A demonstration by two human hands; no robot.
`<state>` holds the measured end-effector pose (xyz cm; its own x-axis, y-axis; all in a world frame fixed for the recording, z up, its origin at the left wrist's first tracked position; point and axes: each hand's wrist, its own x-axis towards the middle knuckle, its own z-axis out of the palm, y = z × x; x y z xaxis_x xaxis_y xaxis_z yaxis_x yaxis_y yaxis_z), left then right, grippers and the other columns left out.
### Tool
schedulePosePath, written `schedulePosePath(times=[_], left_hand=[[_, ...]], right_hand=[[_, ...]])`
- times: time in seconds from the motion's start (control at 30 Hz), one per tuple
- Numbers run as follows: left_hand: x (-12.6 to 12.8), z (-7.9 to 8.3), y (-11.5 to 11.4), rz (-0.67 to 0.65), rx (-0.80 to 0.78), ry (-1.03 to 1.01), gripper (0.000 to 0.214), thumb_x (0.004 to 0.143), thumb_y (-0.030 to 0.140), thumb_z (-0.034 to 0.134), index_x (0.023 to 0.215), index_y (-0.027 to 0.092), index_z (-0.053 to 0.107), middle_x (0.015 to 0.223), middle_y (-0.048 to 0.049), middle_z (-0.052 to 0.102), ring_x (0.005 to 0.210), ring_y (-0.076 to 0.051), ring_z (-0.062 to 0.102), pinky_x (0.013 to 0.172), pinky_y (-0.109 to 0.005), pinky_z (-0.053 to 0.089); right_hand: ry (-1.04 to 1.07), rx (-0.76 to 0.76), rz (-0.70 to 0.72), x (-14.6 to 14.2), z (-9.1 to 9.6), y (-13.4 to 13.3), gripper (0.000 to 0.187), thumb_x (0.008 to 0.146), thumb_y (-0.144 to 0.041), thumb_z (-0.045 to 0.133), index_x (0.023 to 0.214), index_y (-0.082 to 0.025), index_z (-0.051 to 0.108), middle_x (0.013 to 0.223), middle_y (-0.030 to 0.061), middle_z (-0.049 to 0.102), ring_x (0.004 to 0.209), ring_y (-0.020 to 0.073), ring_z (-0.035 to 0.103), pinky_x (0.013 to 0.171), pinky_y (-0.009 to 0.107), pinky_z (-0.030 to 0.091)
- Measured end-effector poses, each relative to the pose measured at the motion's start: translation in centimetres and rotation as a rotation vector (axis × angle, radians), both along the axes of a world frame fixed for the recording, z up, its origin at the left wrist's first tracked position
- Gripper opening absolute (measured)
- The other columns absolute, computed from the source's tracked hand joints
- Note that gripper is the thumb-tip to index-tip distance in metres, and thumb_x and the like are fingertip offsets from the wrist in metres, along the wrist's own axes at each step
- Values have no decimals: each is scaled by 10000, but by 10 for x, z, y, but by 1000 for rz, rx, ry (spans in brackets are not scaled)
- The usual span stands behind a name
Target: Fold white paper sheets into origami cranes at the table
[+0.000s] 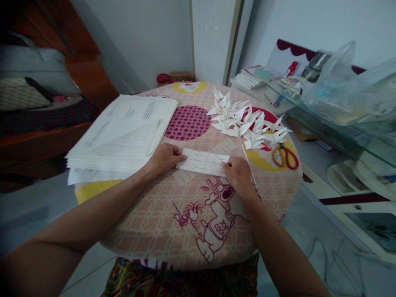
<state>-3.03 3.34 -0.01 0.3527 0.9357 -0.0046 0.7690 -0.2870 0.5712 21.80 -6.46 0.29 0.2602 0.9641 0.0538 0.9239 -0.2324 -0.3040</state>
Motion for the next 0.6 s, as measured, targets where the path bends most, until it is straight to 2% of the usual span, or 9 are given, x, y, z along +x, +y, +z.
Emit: schedulePosePath(times=[0.27,0.6], left_hand=[[1,1,-1,6,-25,-17,243,752,295,697,545,190,626,468,-16,552,584,-171,550,601,-305,384],[1,0,-4,-16,44,98,208,804,332,693,683,165,669,635,-42,642,669,-185,608,687,-310,467]], right_hand=[[-37,-9,-6,-1,1,1,304,880,-327,601,780,-120,799,727,100,737,654,183,605,602,282,340],[-45,-23,-17,-1,-1,2,309,875,-337,602,825,-113,809,785,118,759,724,214,658,630,288,377]])
